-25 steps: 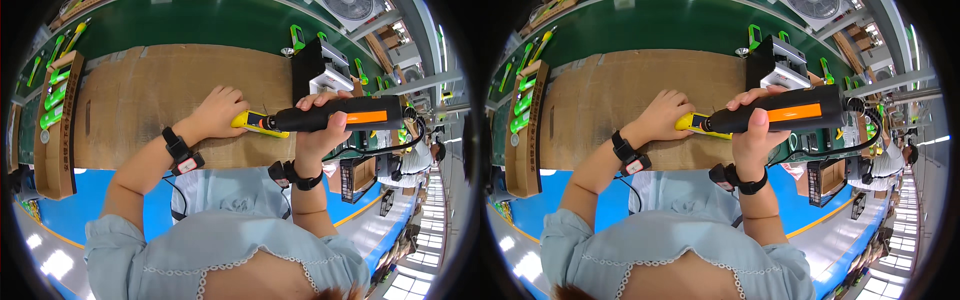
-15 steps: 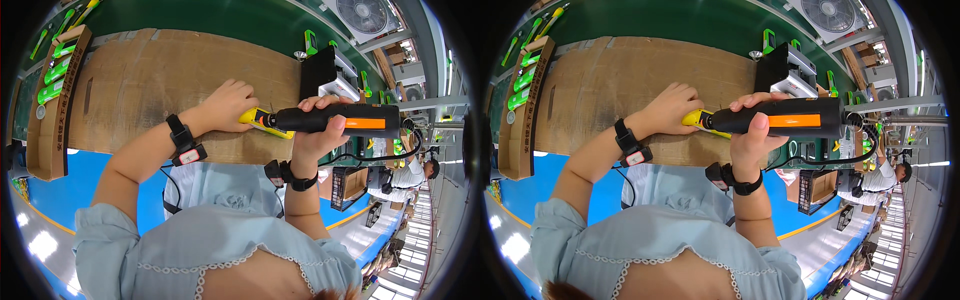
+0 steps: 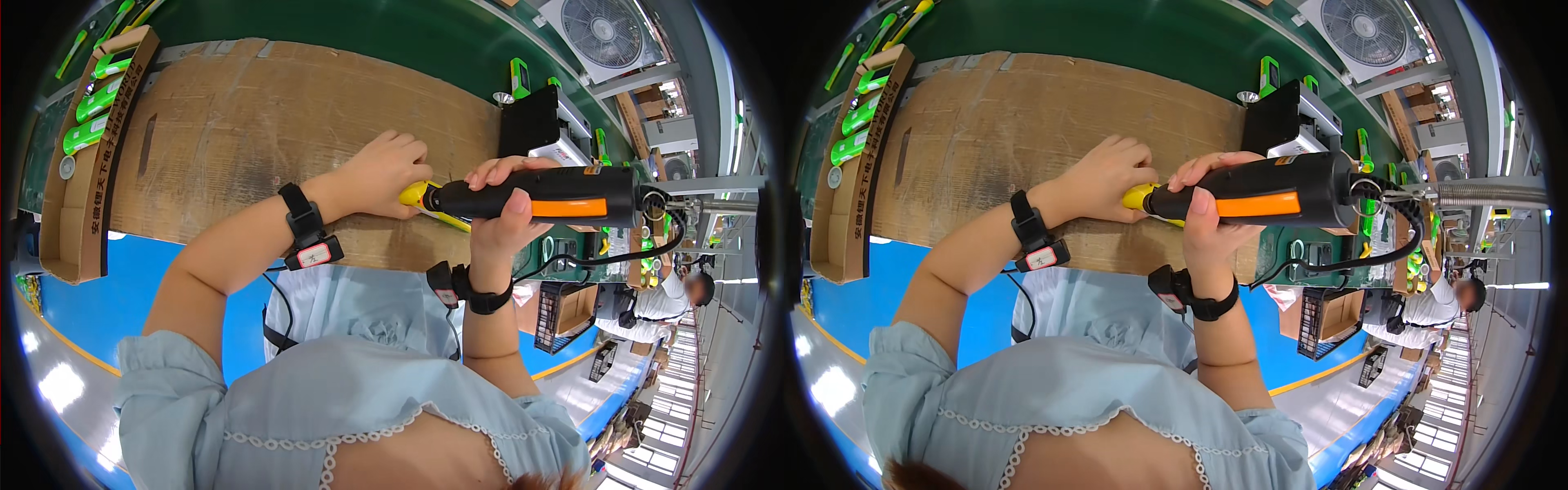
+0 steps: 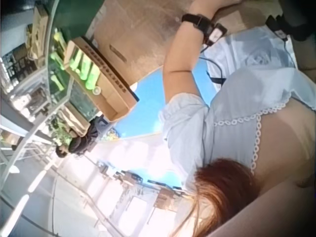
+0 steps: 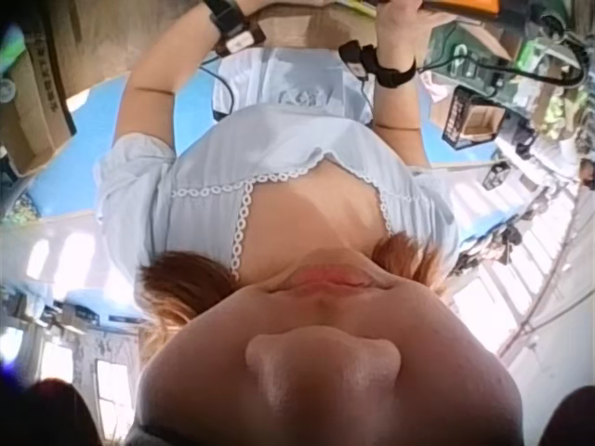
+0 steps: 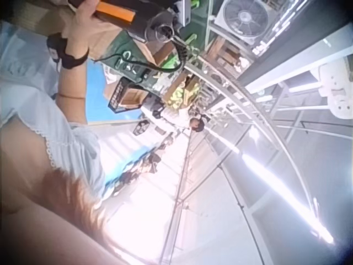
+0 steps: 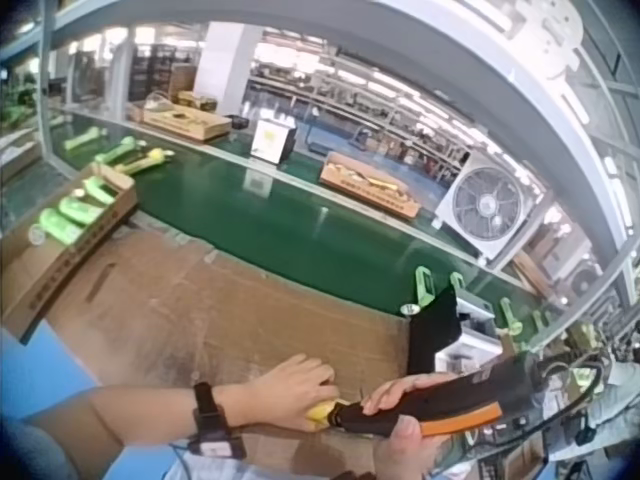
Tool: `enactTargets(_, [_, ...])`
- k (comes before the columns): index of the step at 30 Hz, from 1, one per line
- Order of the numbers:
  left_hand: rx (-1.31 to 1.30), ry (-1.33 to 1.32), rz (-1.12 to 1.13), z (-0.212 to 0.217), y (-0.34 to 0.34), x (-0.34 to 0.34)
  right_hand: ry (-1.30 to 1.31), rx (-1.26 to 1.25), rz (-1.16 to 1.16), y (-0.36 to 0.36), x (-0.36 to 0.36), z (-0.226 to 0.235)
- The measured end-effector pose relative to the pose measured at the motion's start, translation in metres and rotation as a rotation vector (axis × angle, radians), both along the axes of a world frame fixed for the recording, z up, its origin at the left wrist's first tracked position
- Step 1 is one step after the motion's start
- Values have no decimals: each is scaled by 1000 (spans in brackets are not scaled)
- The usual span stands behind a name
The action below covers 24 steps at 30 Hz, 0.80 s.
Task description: Assembling flashlight components and using an electric screwdriver.
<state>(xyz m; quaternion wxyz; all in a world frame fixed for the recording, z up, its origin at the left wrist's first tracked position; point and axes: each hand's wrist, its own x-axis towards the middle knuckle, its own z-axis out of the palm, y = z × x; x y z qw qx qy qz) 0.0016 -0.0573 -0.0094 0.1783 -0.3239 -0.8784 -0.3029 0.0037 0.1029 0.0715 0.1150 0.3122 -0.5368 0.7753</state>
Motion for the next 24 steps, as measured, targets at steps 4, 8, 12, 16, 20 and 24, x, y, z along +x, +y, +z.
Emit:
enactTargets(4, [-18,29,-10,5,3,-3,19,-28,36,5,2,0])
enactTargets(8, [-18,25,-3,2,-1,-7,-5,18,-17,-2,1,3])
enactTargets(12, [-13,44,23,1,-5,-5,-24,-12,0,-2,1,7])
enactTargets(16, [-28,2,31,1,-1,2,36,-174,-100,33,9,41])
enactTargets(20, [-36,25,87,5,4,5,83,-155,-390,91,-13,67])
enactTargets(24, [-16,61,138,6,5,3,128,-43,-714,125,-57,75])
